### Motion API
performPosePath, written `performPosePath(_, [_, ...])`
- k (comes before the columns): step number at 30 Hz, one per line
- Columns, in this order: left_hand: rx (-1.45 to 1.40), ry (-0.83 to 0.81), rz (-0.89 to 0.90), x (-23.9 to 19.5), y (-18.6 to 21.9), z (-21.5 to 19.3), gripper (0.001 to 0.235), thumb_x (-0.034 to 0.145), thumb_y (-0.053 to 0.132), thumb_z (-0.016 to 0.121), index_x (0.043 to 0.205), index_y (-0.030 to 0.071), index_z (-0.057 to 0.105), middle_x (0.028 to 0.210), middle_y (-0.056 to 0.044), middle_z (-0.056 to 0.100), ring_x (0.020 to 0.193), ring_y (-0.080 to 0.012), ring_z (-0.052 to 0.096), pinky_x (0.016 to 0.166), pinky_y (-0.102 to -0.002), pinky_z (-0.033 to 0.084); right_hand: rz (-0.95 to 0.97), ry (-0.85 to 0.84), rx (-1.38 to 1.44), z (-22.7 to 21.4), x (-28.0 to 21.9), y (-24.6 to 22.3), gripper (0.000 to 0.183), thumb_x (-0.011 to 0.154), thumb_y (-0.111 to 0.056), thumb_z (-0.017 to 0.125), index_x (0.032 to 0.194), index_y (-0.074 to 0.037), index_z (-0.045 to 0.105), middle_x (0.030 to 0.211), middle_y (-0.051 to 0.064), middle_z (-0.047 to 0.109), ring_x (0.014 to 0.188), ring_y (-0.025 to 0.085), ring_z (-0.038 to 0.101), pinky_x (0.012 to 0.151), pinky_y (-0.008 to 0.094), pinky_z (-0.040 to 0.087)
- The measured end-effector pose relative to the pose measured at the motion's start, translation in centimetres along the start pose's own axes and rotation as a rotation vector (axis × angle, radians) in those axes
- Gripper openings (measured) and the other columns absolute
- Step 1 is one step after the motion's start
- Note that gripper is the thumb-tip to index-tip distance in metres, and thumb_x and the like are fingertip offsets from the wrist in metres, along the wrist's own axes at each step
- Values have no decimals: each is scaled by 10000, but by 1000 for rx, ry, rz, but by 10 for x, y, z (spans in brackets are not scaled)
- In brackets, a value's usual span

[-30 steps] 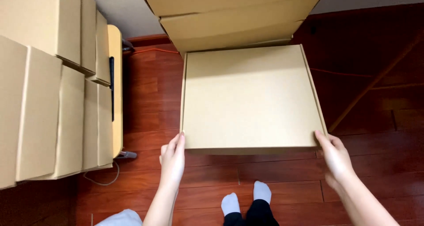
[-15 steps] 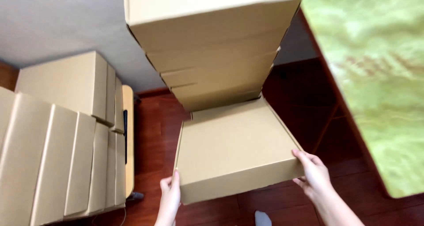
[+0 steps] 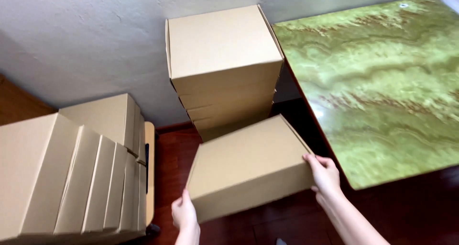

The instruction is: The person places folded clothes into clear plastic bags, then into cardboard boxes. They close the boxes and stack them. The person also removes clothes from bags and hangs them on a clothing rack.

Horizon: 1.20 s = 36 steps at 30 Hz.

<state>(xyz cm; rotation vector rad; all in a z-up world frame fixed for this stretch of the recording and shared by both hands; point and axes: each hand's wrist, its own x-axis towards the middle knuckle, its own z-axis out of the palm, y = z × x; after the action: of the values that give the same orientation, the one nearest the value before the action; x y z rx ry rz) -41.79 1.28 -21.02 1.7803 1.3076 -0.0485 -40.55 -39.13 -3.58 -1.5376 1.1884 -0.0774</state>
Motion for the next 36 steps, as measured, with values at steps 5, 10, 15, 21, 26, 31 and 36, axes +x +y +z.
performPosePath(5, [-173,-46,-78,-94,76,-49,527,1081,651,697,1313,193,814,1388,-68,819,1303,-359,713,1091,-493,563,64,-66,93,-43,-72,-58,549,930,-444,809,1403,-199,677,1576,-20,645,1431,221,584,1118,564,502])
performPosePath(10, [-175,-40,24,-94,70,-18,501,1061,664,692,1240,214,819,1300,-68,857,1212,-389,763,1070,-503,559,-46,-53,129,-75,-55,-62,354,1004,-396,849,1262,-214,689,1362,-17,706,1105,164,586,708,351,396])
performPosePath(15, [-317,62,-34,-139,76,-16,473,1096,601,652,1328,223,818,1365,-71,840,1224,-417,765,1070,-505,567,-27,-73,223,-95,-25,-53,356,898,-424,904,1161,-270,721,1259,-71,721,1099,136,643,768,412,506])
performPosePath(21, [-439,196,-13,-157,61,-7,516,1140,641,687,1214,144,803,1262,-131,848,1139,-432,760,974,-540,577,-32,-172,204,-122,-53,-85,311,1022,-311,859,1274,-173,738,1350,40,764,1189,248,696,911,450,565])
performPosePath(26, [-495,266,-6,-210,73,-15,477,1153,603,676,1207,144,796,1259,-109,833,1163,-394,746,1000,-514,564,-29,-219,235,-141,-14,-77,296,975,-366,878,1178,-213,725,1313,5,733,1209,215,663,917,459,560])
performPosePath(31, [-585,302,65,-276,95,-31,468,1149,602,706,1190,144,794,1265,-72,824,1173,-324,749,1030,-467,560,-62,-291,234,-169,9,-89,268,1007,-359,876,1085,-201,674,1281,34,725,1232,252,661,980,503,587])
performPosePath(36, [-574,175,151,-359,119,9,398,1121,580,739,1172,190,800,1188,-18,811,1129,-264,734,987,-455,555,-61,-219,397,-220,103,-75,334,973,-413,832,1162,-211,644,1233,52,680,1139,248,645,924,526,591])
